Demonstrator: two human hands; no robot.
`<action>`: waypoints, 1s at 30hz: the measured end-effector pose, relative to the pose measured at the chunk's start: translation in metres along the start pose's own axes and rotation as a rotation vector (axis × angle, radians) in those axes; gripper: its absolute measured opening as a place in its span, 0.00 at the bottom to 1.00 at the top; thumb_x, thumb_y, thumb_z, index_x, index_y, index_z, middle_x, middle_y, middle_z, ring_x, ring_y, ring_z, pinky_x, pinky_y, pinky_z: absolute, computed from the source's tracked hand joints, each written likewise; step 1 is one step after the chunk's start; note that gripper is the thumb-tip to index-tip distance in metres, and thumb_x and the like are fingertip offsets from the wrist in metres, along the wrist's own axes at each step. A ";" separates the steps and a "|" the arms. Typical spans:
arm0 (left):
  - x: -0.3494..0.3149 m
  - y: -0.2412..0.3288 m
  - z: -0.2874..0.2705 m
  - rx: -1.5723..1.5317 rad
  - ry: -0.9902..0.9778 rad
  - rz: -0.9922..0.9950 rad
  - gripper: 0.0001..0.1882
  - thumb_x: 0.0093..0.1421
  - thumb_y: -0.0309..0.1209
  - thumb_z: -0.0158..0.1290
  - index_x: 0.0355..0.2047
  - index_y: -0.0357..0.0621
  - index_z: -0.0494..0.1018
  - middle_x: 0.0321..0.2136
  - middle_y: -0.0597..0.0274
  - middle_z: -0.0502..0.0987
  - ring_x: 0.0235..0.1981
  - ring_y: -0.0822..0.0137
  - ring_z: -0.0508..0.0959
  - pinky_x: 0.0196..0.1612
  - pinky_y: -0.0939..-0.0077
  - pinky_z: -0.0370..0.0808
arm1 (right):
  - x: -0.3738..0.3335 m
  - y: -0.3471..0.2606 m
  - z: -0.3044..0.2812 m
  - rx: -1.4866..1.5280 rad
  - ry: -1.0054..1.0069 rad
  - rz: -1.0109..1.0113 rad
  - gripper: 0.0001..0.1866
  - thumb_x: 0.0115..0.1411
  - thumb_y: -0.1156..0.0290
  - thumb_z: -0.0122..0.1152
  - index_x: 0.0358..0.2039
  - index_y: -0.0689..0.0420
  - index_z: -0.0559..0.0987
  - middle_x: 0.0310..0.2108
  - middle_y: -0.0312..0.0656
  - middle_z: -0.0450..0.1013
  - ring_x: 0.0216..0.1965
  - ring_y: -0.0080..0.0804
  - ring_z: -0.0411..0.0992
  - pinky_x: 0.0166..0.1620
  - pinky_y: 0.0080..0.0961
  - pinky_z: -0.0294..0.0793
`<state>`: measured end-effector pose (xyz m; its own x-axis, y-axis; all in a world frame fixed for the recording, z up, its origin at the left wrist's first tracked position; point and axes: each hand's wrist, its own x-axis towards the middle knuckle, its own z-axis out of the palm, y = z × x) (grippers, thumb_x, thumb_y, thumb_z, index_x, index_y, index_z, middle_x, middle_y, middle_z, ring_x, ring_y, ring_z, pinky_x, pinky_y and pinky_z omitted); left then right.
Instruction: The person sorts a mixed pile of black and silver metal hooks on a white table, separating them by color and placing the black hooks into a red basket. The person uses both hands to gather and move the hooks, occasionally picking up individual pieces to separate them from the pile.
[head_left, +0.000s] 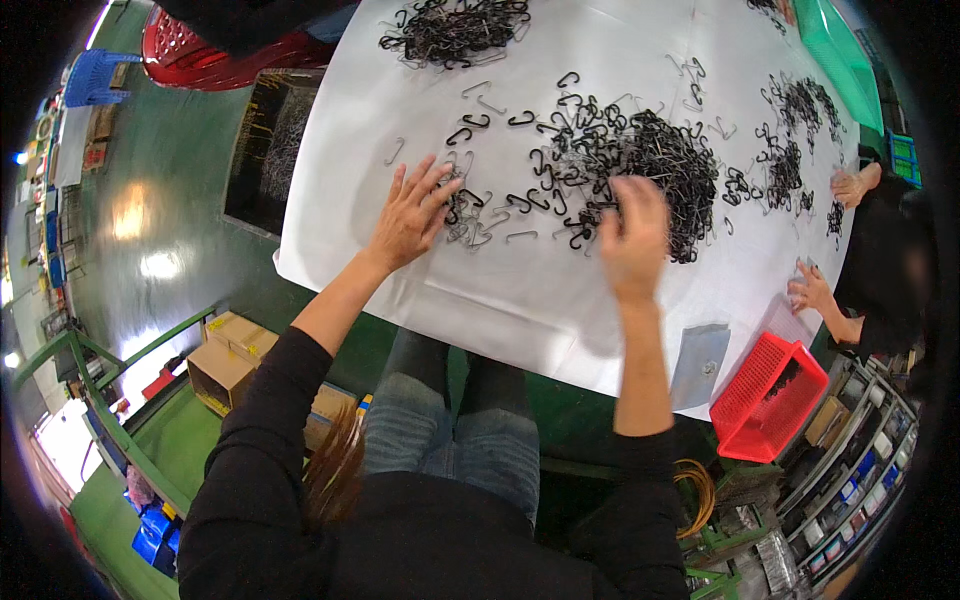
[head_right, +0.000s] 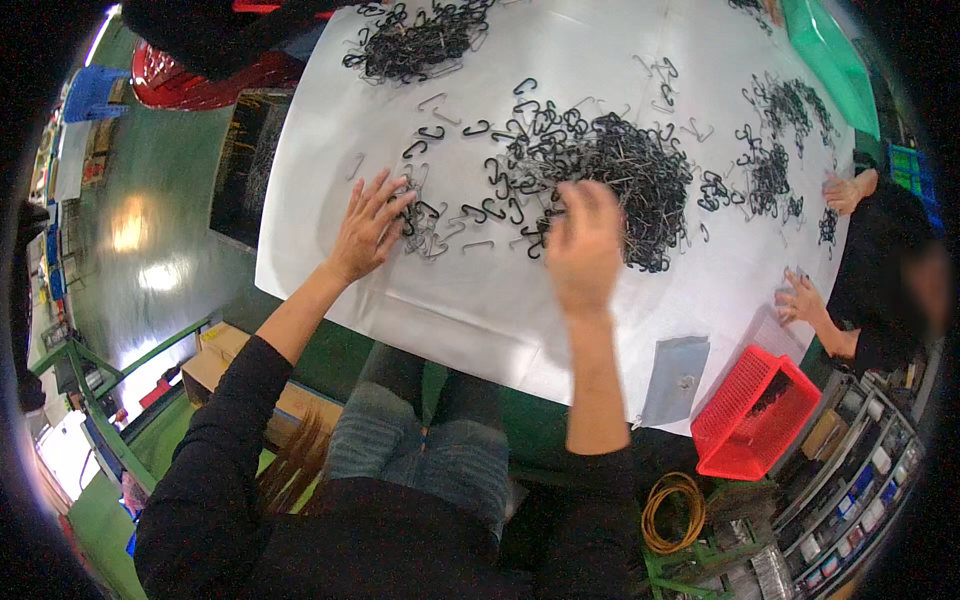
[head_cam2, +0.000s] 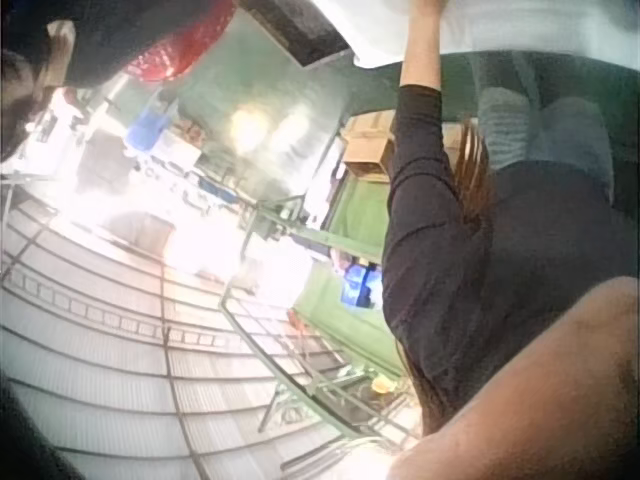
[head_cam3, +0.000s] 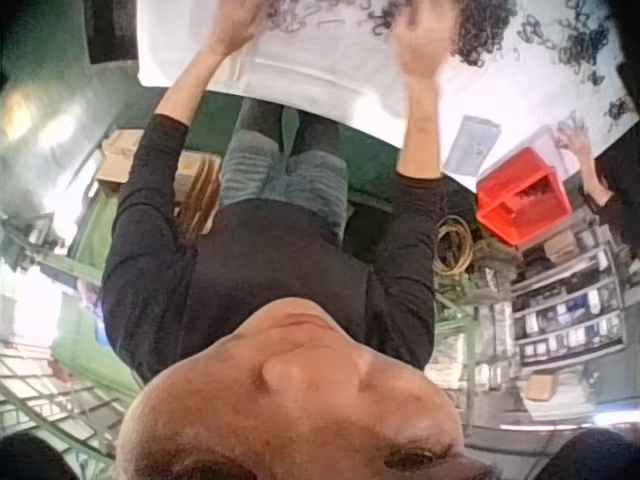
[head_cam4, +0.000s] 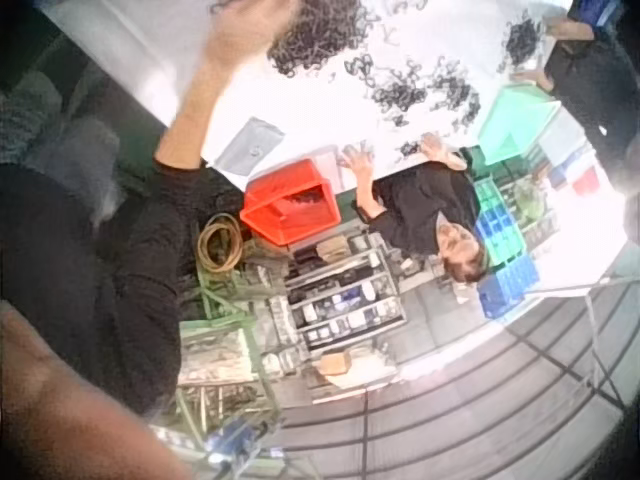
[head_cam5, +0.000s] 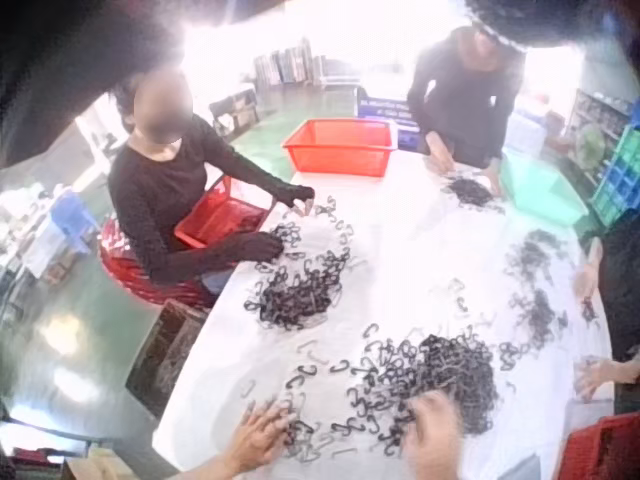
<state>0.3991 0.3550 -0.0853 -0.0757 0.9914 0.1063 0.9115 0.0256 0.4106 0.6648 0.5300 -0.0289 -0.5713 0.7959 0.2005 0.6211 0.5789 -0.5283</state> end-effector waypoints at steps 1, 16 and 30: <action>0.005 -0.001 0.001 0.010 0.059 -0.064 0.26 0.58 0.28 0.52 0.58 0.53 0.65 0.60 0.63 0.62 0.66 0.57 0.55 0.66 0.52 0.49 | -0.009 -0.019 0.025 0.047 -0.059 0.006 0.25 0.51 0.72 0.61 0.52 0.55 0.72 0.55 0.49 0.64 0.57 0.48 0.61 0.61 0.40 0.60; 0.107 -0.042 0.007 -0.134 0.098 -0.111 0.11 0.51 0.34 0.61 0.32 0.46 0.72 0.32 0.64 0.72 0.40 0.59 0.72 0.41 0.64 0.68 | 0.117 -0.038 0.118 -0.233 -0.257 0.111 0.14 0.51 0.66 0.66 0.38 0.53 0.77 0.39 0.43 0.72 0.43 0.44 0.71 0.41 0.38 0.72; 0.070 -0.086 -0.047 -1.628 -0.030 -0.852 0.08 0.61 0.33 0.54 0.36 0.42 0.73 0.28 0.64 0.75 0.31 0.72 0.75 0.35 0.74 0.74 | 0.086 -0.040 0.111 -0.160 -0.281 0.032 0.09 0.53 0.65 0.64 0.33 0.53 0.77 0.37 0.42 0.70 0.40 0.40 0.71 0.41 0.35 0.71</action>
<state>0.2963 0.4164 -0.0710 -0.2296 0.7793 -0.5831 -0.6167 0.3469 0.7066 0.5311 0.5553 -0.0821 -0.6621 0.7469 -0.0613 0.7047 0.5927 -0.3899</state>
